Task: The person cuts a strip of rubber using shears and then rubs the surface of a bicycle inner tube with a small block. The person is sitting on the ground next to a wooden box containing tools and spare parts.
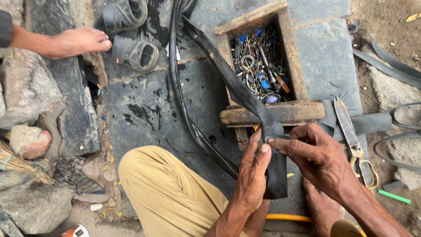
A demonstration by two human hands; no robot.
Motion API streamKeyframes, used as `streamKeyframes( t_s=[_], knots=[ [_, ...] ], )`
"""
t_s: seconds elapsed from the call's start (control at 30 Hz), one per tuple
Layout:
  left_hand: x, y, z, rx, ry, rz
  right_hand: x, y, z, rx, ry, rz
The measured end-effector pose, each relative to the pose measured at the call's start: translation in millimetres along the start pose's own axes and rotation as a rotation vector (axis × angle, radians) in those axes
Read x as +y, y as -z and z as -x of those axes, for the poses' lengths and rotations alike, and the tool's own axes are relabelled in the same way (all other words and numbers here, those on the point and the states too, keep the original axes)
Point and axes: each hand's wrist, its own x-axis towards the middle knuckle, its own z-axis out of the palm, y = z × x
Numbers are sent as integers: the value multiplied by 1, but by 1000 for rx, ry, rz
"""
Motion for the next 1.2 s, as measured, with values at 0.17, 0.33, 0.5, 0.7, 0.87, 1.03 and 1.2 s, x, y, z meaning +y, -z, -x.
streamKeyframes(
  t_s=[0.17,0.33,0.5,0.7,0.87,1.03,1.2],
  knots=[
    [-6,-3,0,24,-34,151,-7,1,-6,9,-131,-87],
    [-1,9,8,4,32,439,-11,17,-7,86,-74,-346],
    [17,30,18,54,65,560,-15,32,-20,-46,149,-214],
    [25,37,26,99,157,439,-32,34,-43,-139,458,-107],
    [26,40,28,95,146,478,-33,32,-51,-67,421,-65],
    [21,45,30,82,153,498,-30,25,-48,-31,422,-93],
    [14,52,31,144,205,535,-27,21,-49,-49,413,-93]
  ],
)
